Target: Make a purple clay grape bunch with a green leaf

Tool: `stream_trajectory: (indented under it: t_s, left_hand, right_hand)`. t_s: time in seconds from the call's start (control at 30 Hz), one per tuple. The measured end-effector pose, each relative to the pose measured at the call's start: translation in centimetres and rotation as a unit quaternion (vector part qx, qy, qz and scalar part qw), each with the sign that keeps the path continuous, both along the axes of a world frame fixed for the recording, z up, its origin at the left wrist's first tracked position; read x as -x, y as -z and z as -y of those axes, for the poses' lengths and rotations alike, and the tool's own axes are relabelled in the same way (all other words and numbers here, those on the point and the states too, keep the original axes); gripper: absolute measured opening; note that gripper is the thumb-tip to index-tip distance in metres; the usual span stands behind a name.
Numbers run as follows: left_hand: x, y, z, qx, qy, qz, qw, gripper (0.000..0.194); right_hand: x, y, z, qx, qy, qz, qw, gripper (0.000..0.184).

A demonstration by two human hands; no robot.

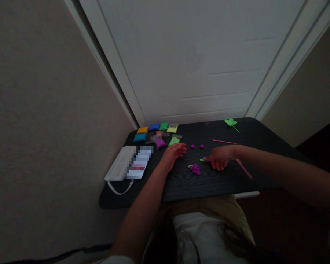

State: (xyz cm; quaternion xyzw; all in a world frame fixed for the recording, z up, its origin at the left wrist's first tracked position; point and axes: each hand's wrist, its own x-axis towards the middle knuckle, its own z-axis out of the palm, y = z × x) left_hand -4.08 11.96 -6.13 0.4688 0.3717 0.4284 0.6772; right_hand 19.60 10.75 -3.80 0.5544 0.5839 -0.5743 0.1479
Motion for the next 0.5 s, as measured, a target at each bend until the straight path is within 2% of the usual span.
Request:
stream_trajectory:
  t_s: [0.5]
  left_hand:
    - [0.02,-0.02,0.0,-0.001,-0.001,0.004,1.0,0.03]
  right_hand:
    - [0.92,0.21,-0.72,0.014,-0.026,0.024,0.999,0.065]
